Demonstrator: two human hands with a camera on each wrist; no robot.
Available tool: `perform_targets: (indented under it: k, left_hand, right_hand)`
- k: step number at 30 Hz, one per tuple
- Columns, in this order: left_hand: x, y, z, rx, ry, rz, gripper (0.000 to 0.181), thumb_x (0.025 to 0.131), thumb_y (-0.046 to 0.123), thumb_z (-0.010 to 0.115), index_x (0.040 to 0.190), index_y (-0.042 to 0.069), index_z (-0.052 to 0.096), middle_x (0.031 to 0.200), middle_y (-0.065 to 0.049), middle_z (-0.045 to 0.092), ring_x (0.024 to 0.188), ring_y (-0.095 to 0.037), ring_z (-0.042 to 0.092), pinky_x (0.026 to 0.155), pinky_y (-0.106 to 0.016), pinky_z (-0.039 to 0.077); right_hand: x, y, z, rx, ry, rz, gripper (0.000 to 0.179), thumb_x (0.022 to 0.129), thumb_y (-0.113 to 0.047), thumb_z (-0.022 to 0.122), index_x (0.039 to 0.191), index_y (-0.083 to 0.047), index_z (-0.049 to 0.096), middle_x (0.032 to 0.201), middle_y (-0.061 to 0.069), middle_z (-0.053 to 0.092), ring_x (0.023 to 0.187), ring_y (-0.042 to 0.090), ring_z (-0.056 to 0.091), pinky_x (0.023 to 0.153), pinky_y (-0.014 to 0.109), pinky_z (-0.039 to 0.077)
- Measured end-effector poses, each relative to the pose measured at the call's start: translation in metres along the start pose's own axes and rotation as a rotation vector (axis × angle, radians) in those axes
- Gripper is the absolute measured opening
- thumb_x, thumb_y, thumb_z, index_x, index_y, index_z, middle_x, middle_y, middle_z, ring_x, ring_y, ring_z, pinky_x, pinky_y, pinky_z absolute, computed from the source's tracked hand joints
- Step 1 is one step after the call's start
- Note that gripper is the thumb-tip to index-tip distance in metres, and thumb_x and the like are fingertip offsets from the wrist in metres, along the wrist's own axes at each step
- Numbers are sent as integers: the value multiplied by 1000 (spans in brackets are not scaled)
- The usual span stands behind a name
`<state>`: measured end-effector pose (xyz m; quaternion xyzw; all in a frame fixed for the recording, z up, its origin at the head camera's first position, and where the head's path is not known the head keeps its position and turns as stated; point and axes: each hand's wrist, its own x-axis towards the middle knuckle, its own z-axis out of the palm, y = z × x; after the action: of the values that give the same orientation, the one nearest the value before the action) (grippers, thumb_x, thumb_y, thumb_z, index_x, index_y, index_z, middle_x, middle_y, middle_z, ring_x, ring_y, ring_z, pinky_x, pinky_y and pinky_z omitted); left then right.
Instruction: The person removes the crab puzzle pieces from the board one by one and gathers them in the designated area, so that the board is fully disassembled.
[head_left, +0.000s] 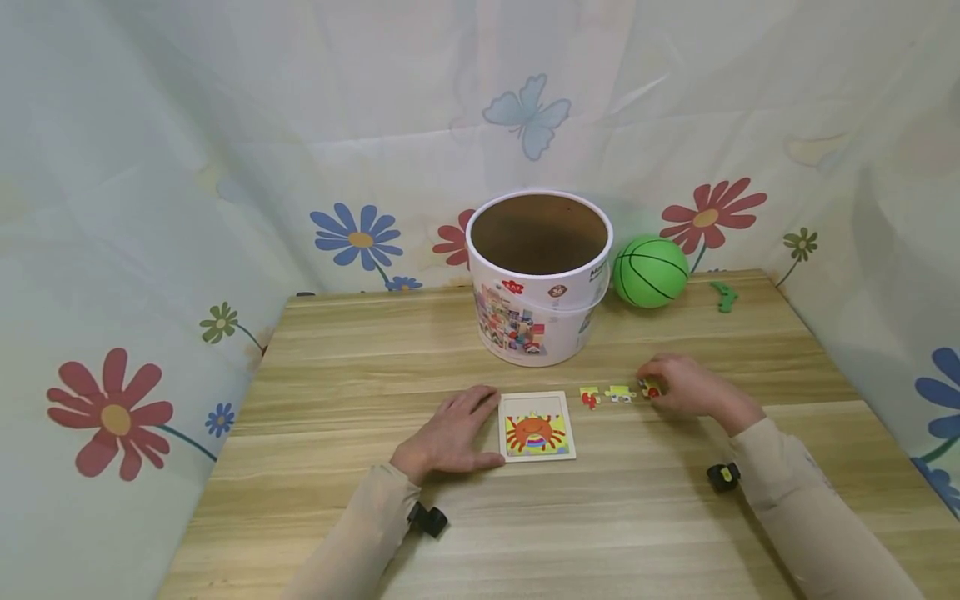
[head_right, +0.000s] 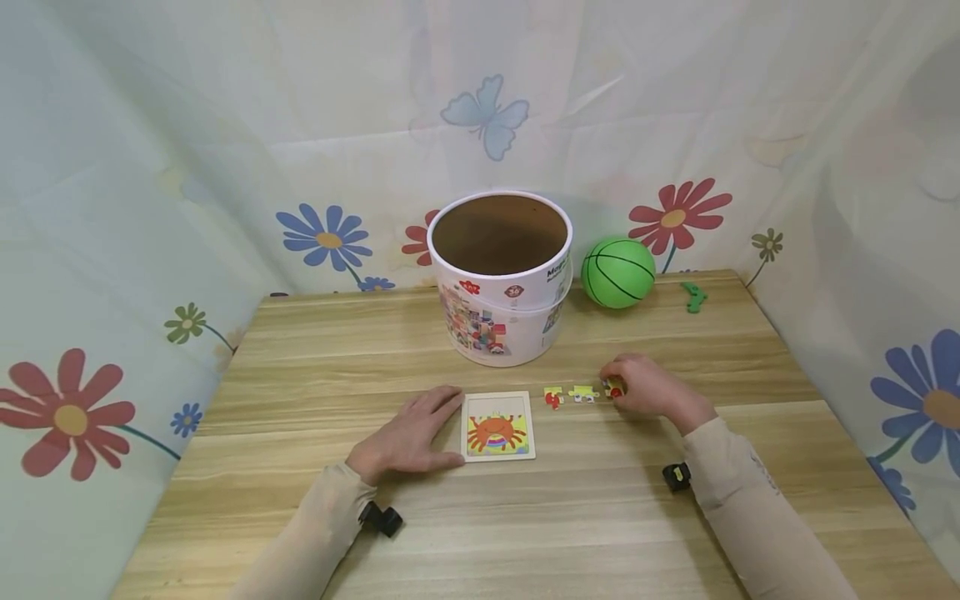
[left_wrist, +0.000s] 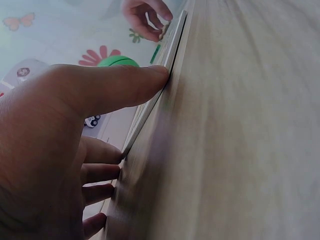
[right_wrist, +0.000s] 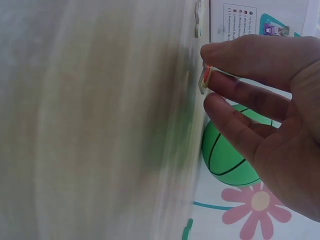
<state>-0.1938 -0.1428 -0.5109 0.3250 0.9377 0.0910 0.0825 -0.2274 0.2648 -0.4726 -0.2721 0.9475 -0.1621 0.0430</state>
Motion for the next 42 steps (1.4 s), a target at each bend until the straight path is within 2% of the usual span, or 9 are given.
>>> perform_targets:
  k: [5, 12, 18, 26, 30, 36, 42]
  left_hand:
    - [0, 1, -2, 3, 0, 1, 99, 81, 68, 60, 155, 11, 27, 157, -6, 26, 146, -23, 23, 118, -46, 22]
    - [0, 1, -2, 0, -8, -4, 99, 81, 69, 60, 155, 11, 26, 158, -6, 25, 146, -23, 23, 119, -45, 22]
    - [0, 0, 0, 7, -8, -7, 99, 81, 69, 59, 155, 12, 26, 158, -6, 24, 146, -23, 22, 119, -45, 21]
    - [0, 0, 0, 2, -7, -5, 99, 81, 69, 60, 155, 12, 26, 158, -6, 24, 146, -23, 22, 119, -46, 22]
    - [-1, 0, 0, 2, -11, -5, 99, 81, 69, 59, 155, 12, 26, 158, -6, 24, 147, -23, 22, 119, -46, 22]
    - [-1, 0, -1, -2, -9, -2, 99, 82, 69, 59, 155, 11, 26, 158, -6, 24, 147, -23, 22, 118, -46, 22]
    - [-1, 1, -2, -5, -8, 0, 99, 81, 68, 60, 155, 11, 26, 158, -6, 25, 146, -23, 22, 118, -46, 22]
  right_hand:
    - [-1, 1, 1, 7, -32, 7, 37, 74, -6, 78, 110, -2, 70, 109, 17, 67, 100, 35, 63, 90, 52, 51]
    - [-2, 2, 3, -10, -50, 15, 37, 74, -7, 78, 110, -4, 71, 105, 13, 67, 86, 21, 62, 77, 42, 54]
    - [-3, 1, 2, -37, -41, -29, 36, 74, -7, 78, 109, -3, 73, 104, 13, 68, 85, 20, 62, 76, 40, 54]
    - [-3, 0, 0, -47, -106, -42, 38, 77, -7, 77, 114, -2, 71, 111, 18, 64, 76, 13, 56, 67, 31, 50]
    - [-2, 0, 2, -42, -94, -42, 35, 77, -6, 76, 112, -2, 72, 109, 17, 65, 78, 16, 58, 70, 35, 53]
    - [-2, 1, 5, -50, -63, -36, 35, 75, -4, 76, 110, -2, 72, 108, 16, 67, 90, 28, 64, 82, 47, 55]
    - [-2, 0, 5, -46, -64, -24, 37, 75, -5, 77, 112, -2, 71, 108, 17, 66, 92, 29, 64, 82, 47, 55]
